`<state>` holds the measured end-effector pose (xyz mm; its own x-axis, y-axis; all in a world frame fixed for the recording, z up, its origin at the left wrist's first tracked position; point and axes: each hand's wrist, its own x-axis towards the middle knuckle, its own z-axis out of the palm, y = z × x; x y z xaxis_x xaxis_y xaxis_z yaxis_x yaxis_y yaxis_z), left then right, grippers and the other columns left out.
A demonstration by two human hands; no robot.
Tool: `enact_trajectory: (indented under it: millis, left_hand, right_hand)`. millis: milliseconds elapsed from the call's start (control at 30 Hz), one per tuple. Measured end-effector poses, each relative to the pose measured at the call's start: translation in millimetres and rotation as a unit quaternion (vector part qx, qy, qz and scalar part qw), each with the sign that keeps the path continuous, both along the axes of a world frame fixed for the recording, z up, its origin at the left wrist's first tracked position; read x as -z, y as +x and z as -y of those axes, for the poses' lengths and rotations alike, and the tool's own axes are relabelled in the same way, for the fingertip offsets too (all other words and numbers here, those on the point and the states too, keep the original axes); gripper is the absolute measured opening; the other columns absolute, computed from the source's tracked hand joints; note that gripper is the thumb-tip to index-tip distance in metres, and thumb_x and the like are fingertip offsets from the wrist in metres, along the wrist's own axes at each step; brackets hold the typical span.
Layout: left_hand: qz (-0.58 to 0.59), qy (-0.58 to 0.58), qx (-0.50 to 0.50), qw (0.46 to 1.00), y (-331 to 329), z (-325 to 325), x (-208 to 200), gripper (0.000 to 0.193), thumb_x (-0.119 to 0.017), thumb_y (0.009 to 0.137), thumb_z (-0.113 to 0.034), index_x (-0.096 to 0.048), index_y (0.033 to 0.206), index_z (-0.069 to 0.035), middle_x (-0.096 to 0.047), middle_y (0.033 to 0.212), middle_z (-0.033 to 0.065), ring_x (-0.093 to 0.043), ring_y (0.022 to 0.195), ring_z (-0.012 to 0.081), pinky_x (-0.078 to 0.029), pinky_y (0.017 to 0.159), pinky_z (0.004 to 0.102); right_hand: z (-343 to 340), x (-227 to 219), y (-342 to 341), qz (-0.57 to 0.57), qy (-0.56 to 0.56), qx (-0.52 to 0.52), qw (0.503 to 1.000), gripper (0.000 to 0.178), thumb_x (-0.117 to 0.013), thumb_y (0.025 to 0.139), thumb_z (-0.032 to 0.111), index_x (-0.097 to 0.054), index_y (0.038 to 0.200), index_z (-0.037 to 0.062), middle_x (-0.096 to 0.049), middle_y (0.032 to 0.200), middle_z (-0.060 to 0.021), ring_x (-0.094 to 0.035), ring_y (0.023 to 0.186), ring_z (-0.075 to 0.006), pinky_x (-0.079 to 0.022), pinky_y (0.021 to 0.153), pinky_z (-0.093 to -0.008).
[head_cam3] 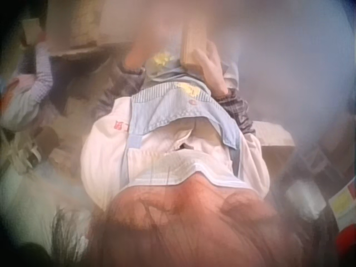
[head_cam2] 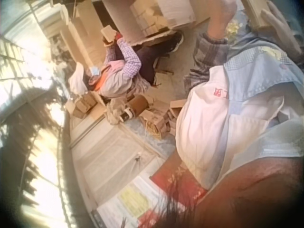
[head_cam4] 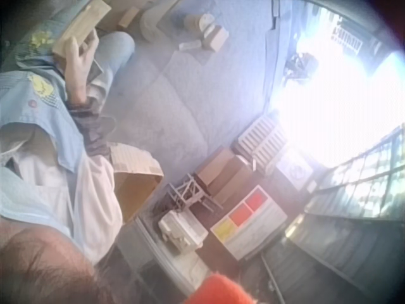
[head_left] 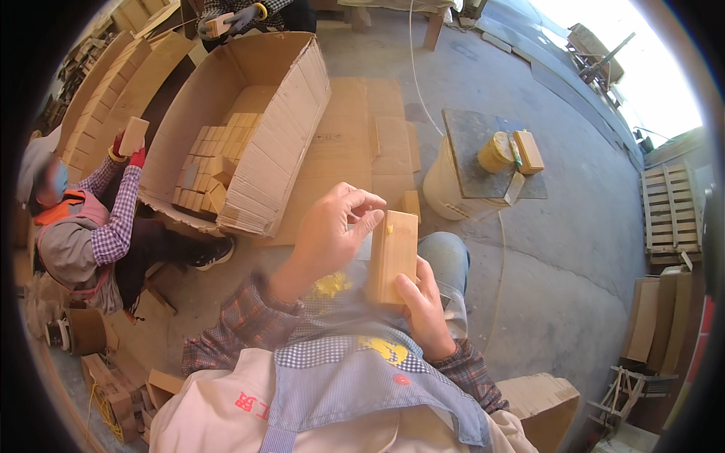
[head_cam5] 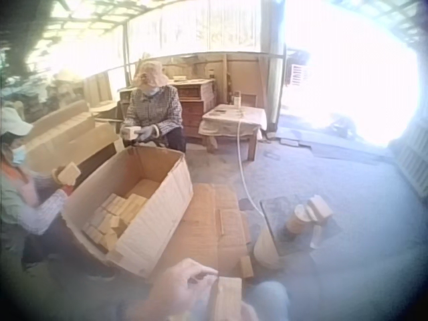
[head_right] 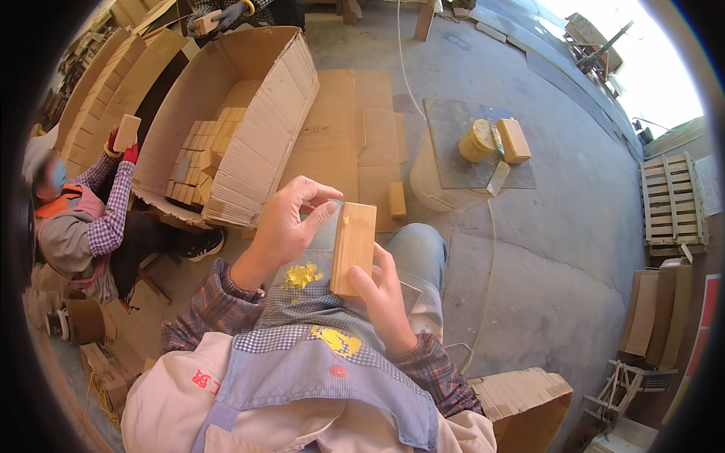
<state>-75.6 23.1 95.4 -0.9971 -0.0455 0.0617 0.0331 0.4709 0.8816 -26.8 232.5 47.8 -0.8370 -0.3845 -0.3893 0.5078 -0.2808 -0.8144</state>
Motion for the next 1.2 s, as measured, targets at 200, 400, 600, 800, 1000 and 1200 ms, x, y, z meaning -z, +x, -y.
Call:
enact_trajectory:
  millis: [200,400,600,800,1000,1200]
  left_hand:
    - [0.089,0.067,0.037,0.993,-18.2,-1.4,4.6,0.019,-0.073,0.100,-0.018,-0.073,0.093,0.000,-0.074,0.088,0.0055,-0.068,0.079,0.0116,-0.056,0.073,0.0285]
    - [0.122,0.129,0.012,0.984,-23.0,-2.5,13.1,0.024,-0.068,0.105,-0.019,-0.073,0.093,0.001,-0.073,0.083,0.0033,-0.067,0.076,0.0081,-0.057,0.070,0.0261]
    - [0.102,0.159,0.017,0.982,-20.1,-4.7,12.2,0.022,-0.064,0.106,-0.016,-0.075,0.102,0.002,-0.075,0.089,0.0045,-0.068,0.078,0.0092,-0.059,0.073,0.0266]
    - [-0.004,0.029,0.081,0.996,-13.1,-5.4,-4.3,0.012,-0.068,0.100,-0.006,-0.077,0.108,-0.002,-0.072,0.098,0.0073,-0.070,0.086,0.0161,-0.058,0.077,0.0311]
    - [-0.065,-0.082,0.180,0.978,-20.0,0.7,-18.9,0.009,-0.070,0.097,-0.005,-0.075,0.104,-0.005,-0.067,0.098,0.0099,-0.069,0.086,0.0265,-0.055,0.076,0.0350]
    - [-0.034,-0.068,0.145,0.987,-27.3,0.7,-23.1,0.006,-0.069,0.097,-0.007,-0.066,0.096,-0.001,-0.067,0.091,0.0112,-0.068,0.082,0.0232,-0.053,0.072,0.0340]
  right_hand:
    - [-1.5,-1.1,1.9,-0.043,0.043,-0.012,0.998,0.070,-0.066,0.102,0.018,-0.030,0.159,-0.0002,-0.062,0.136,-0.0224,-0.064,0.123,-0.0252,-0.054,0.102,-0.0378]
    - [-2.3,-2.2,3.1,-0.034,0.012,0.004,0.999,0.070,-0.067,0.101,0.017,-0.031,0.158,-0.0011,-0.063,0.136,-0.0218,-0.064,0.123,-0.0247,-0.054,0.102,-0.0379]
    - [-3.0,-6.3,1.4,-0.021,-0.016,0.011,1.000,0.067,-0.062,0.104,0.024,-0.031,0.158,-0.0009,-0.060,0.138,-0.0205,-0.066,0.121,-0.0253,-0.057,0.098,-0.0384]
    - [-4.8,-14.1,0.7,0.038,-0.046,-0.007,0.998,0.065,-0.057,0.106,0.028,-0.028,0.157,-0.0005,-0.059,0.137,-0.0202,-0.069,0.113,-0.0267,-0.062,0.090,-0.0390]
    - [-4.2,-9.6,0.5,0.032,-0.035,-0.003,0.999,0.066,-0.058,0.106,0.026,-0.026,0.158,-0.0001,-0.059,0.137,-0.0197,-0.070,0.113,-0.0255,-0.061,0.090,-0.0380]
    - [-6.2,-9.5,-1.4,0.012,-0.026,-0.016,0.999,0.065,-0.058,0.106,0.026,-0.027,0.158,0.0001,-0.058,0.138,-0.0202,-0.070,0.111,-0.0260,-0.061,0.089,-0.0374]
